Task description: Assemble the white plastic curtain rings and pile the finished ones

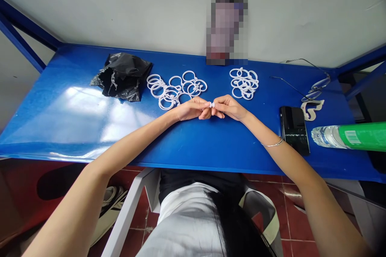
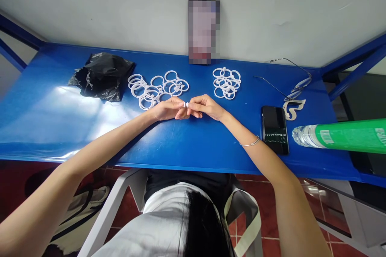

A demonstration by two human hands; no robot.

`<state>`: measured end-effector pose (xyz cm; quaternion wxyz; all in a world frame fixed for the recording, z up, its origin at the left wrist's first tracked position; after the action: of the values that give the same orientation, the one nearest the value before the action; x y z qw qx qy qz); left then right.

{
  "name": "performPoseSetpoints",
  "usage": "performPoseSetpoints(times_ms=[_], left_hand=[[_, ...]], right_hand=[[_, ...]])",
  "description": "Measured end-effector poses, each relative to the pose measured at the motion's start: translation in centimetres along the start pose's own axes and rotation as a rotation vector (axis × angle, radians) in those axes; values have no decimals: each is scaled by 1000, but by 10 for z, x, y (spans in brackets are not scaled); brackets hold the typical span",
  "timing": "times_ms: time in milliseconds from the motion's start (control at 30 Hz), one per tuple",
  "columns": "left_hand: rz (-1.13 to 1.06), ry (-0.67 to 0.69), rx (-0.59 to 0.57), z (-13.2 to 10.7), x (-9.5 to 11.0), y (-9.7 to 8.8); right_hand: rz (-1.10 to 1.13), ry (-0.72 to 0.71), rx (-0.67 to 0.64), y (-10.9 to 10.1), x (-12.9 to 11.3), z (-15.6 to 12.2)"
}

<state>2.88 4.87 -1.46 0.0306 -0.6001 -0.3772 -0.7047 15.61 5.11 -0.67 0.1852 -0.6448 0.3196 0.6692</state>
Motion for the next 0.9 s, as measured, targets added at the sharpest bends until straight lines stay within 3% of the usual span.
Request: performPoseSetpoints(times_ms=[900], left_hand=[[2, 48, -14, 0, 1, 3]], right_hand=[[-9, -3, 21, -3, 3, 0]])
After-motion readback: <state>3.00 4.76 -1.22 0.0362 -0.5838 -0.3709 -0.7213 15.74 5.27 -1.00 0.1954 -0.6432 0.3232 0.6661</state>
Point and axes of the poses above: each hand's wrist, its own z-axis towards the middle knuckle, its own y-axis out of the palm, x = y × z, the point moved 4 cm from there along z, towards the middle knuckle, and after that the axes turned 3 degrees about y, right-handed, at the moved point
